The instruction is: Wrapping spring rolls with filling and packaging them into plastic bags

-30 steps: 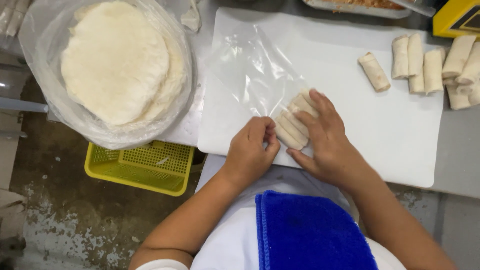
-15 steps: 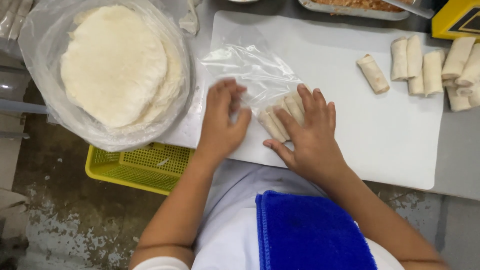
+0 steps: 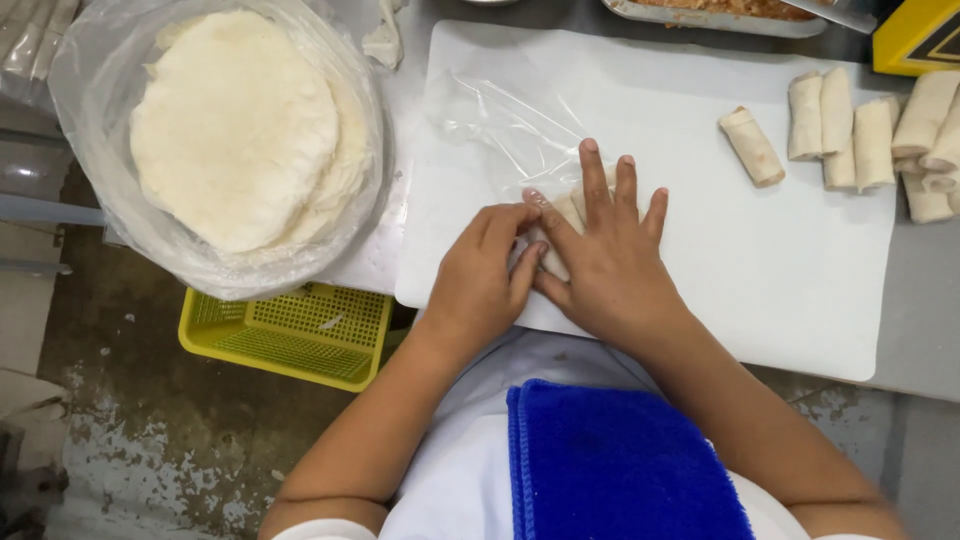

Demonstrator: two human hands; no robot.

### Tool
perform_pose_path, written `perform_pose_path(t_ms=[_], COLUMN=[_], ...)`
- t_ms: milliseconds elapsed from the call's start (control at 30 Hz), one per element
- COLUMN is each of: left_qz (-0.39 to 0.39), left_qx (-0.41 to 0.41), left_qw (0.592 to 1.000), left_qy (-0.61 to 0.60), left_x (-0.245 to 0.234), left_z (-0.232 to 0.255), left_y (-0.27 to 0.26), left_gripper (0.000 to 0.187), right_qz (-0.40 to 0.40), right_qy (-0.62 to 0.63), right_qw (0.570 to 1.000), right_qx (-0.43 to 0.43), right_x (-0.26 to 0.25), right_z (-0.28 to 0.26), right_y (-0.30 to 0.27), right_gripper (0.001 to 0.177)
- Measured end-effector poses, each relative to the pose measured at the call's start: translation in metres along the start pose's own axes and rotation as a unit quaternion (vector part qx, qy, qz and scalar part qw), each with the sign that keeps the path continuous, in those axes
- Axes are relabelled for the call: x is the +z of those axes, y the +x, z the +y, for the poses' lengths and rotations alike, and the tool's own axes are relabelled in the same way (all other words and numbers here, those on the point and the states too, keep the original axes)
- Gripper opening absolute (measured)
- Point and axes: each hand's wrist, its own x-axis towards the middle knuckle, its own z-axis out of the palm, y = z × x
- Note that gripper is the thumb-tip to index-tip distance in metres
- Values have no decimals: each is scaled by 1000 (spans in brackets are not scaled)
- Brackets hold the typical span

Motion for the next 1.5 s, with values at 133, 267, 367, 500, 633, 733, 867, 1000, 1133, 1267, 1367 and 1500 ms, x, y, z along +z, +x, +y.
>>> perform_pose_path(t_ms=[133, 267, 367, 500, 633, 733, 867, 1000, 1133, 1267, 1367, 1500], left_qz=[-30, 12, -11, -59, -48, -14, 3, -2, -6, -4, 15, -79], left_qx=[-75, -51, -34, -137, -209, -177, -92, -99, -96, -100, -20, -49], left_qw=[997, 998, 997, 989, 973, 980, 994, 993, 993, 993, 1000, 995], left_qy=[-11, 46, 73, -12, -80, -90, -67, -56, -63, -68, -1, 40], left_x=[9, 19, 22, 19, 18, 21, 34, 35, 34, 33, 33, -6], left_z=[0, -1, -6, -9, -4, -2, -11, -10, -7, -5, -1, 4], left_y=[-7, -3, -9, -15, -18, -20, -35, -37, -36, -30, -25, -22], left_gripper=[29, 11, 17, 26, 21, 19, 17, 23, 25, 27, 23, 39], right_qz=[20, 15, 112, 218, 213, 192, 119, 76, 10, 133, 213, 209], right_qy=[25, 48, 47, 18, 16, 18, 23, 5, 156, 158, 127, 220], right_qw=[999, 999, 992, 975, 976, 981, 992, 997, 986, 971, 968, 952], right_qx=[-16, -6, -21, -47, -32, -16, 30, 23, -59, -122, -31, -48], right_x=[-1, 2, 20, 36, 39, 34, 32, 31, 6, 10, 27, 22], right_z=[0, 0, 3, 6, 7, 3, 0, 6, 18, 20, 25, 33], right_y=[-1, -4, -9, -13, -12, -14, -15, -17, -34, -34, -32, -49], right_gripper=[70, 67, 56, 60, 64, 61, 64, 70, 79, 62, 72, 53])
